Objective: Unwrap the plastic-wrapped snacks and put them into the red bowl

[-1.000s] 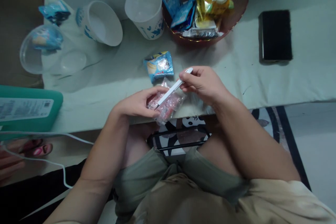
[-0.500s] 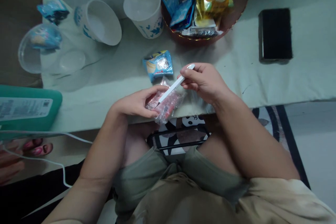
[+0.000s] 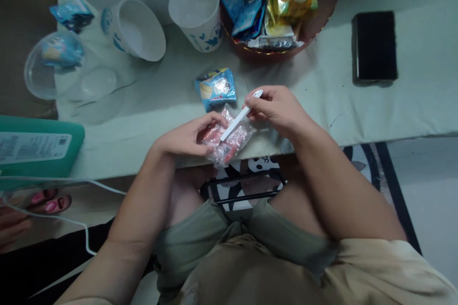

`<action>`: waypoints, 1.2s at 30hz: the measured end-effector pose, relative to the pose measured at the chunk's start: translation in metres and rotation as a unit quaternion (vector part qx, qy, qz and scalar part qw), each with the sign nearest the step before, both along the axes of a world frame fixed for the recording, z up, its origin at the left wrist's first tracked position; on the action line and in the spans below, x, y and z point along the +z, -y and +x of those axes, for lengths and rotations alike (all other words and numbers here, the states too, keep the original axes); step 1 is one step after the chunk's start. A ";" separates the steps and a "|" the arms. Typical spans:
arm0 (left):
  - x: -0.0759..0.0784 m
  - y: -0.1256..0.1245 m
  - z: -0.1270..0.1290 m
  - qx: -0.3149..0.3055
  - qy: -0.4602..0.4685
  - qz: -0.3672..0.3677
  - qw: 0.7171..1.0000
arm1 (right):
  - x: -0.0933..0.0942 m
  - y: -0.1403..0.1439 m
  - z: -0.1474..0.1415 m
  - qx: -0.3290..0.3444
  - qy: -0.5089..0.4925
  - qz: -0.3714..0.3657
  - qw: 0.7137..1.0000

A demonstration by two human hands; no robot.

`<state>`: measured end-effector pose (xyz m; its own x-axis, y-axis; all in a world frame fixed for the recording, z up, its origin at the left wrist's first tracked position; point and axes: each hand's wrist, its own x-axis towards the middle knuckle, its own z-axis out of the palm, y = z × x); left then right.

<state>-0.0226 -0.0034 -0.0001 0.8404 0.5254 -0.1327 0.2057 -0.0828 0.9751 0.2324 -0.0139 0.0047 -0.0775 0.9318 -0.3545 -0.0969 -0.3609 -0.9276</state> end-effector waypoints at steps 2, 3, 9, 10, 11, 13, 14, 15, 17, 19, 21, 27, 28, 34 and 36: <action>0.001 -0.001 0.000 -0.002 -0.005 0.012 1.000 | 0.002 -0.002 0.003 0.007 0.007 0.001 1.000; 0.001 -0.001 0.000 -0.003 -0.004 0.018 1.000 | 0.002 -0.003 0.004 0.008 0.011 0.002 1.000; 0.001 0.000 0.000 -0.001 0.013 0.019 1.000 | -0.002 -0.007 0.016 -0.029 0.002 0.000 1.000; 0.001 0.001 0.000 0.000 0.015 0.015 1.000 | -0.003 -0.007 0.017 -0.032 -0.004 -0.001 0.999; 0.001 0.001 0.000 0.002 0.017 0.012 1.000 | -0.004 -0.007 0.017 -0.035 -0.011 0.000 0.999; 0.001 0.003 0.001 0.010 0.030 0.011 0.999 | -0.003 -0.006 0.017 -0.039 -0.027 0.008 0.999; 0.001 0.004 0.001 0.011 0.041 0.011 0.999 | -0.002 -0.006 0.017 -0.041 -0.035 0.014 0.998; 0.001 0.004 0.001 0.011 0.055 0.015 0.998 | 0.000 -0.006 0.017 -0.043 -0.042 0.019 0.998; 0.001 0.005 0.001 0.006 0.077 0.024 0.997 | 0.003 -0.006 0.017 -0.057 -0.055 0.025 0.997; 0.002 0.005 0.001 -0.001 0.085 0.030 0.996 | 0.007 -0.007 0.018 -0.080 -0.061 0.027 0.995; 0.003 0.006 0.000 -0.003 0.084 0.028 0.996 | 0.008 -0.009 0.021 -0.094 -0.056 0.032 0.993; 0.004 0.008 -0.004 -0.008 0.104 0.018 0.994 | 0.000 -0.017 0.035 -0.153 -0.022 0.038 0.987; 0.003 0.009 -0.004 -0.009 0.107 0.019 0.994 | -0.003 -0.021 0.038 -0.184 -0.015 0.041 0.982; 0.008 0.010 -0.004 0.007 0.109 -0.009 0.994 | -0.020 -0.043 0.057 -0.338 0.092 0.011 0.937; 0.009 0.011 -0.003 0.013 0.109 -0.012 0.994 | -0.020 -0.042 0.059 -0.315 0.190 0.007 0.930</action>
<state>-0.0254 -0.0142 0.0092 0.8367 0.5464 0.0372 -0.0082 -0.0555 0.9984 0.2919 0.0280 -0.0149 0.6132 0.7550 -0.2321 0.0511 -0.3312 -0.9422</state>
